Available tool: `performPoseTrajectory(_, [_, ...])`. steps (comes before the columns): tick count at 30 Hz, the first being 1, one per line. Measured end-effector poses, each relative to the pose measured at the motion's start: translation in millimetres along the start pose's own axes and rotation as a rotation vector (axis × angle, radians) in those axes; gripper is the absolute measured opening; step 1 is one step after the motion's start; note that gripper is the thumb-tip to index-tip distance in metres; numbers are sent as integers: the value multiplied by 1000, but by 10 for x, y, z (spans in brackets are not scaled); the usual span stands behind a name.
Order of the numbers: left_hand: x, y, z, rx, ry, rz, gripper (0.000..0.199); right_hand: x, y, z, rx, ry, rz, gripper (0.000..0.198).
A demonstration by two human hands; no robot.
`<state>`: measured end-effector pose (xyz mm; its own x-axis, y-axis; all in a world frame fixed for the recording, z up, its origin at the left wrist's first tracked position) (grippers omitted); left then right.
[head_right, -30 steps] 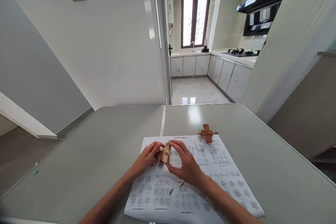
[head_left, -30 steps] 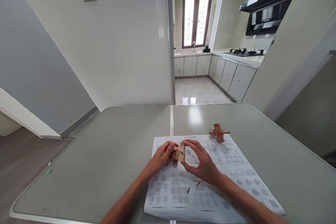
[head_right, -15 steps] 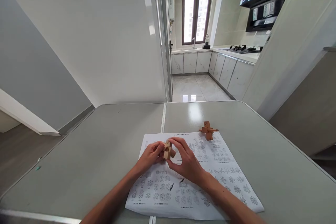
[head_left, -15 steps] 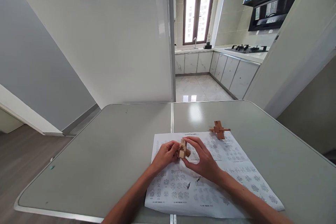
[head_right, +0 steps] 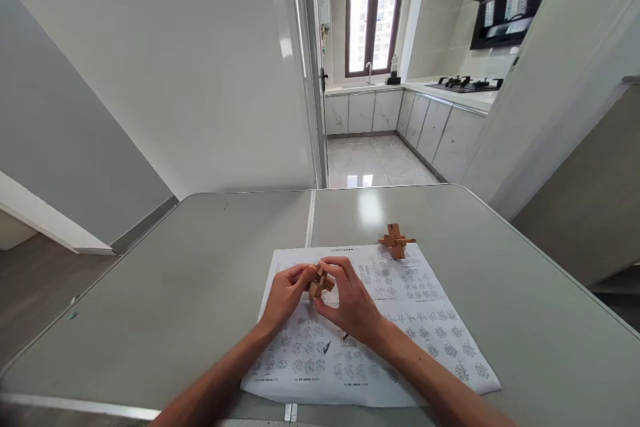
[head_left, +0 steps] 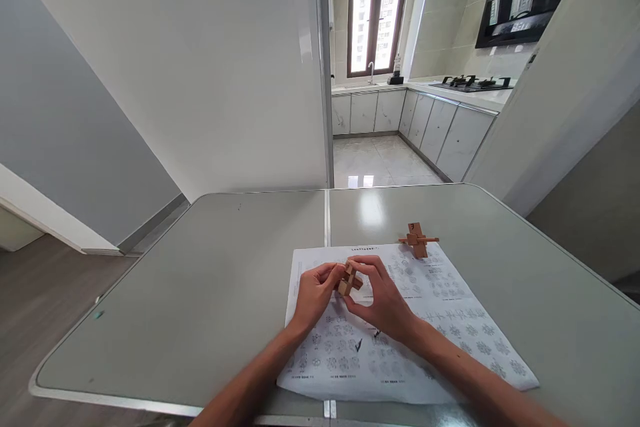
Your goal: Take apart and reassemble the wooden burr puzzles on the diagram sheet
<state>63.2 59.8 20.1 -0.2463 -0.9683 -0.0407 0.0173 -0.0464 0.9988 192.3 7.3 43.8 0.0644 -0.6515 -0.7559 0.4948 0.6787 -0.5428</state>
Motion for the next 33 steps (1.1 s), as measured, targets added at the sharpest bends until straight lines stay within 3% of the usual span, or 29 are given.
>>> performPoseTrajectory(4, [15,0,-22,-13,72,3,46,-8,-3,20,30,54,-3,60])
performPoseTrajectory(10, [32,32,-155,-74,-15,-50,47,-25,55,71,27,93,-63,57])
performPoseTrajectory(20, [39,13,-139,-63,-73,-13,38,-34,67,83,0,65,-53,64])
performPoseTrajectory(28, [-32,-106,-60,30,-14,44,38,-28,124,31,-5,18,-90,67])
performPoseTrajectory(31, [-103,-106,97,85,107,55,41,-3,250,-1,21,-14,-185,73])
performPoseTrajectory(33, [-150,-125,231,113,198,55,45,28,336,-23,53,-31,-225,67])
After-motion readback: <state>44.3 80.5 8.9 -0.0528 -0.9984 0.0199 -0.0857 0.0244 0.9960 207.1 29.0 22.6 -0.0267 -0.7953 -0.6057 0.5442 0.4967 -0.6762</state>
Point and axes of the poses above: each hand's wrist, its own x-axis away from the middle knuckle, its own z-axis out of the back of the hand, y = z × x, the point moved 8 cm from there along -x, towards the middle knuckle, and after that the axes turned 7 degrees about y, right-handed, at the moved point
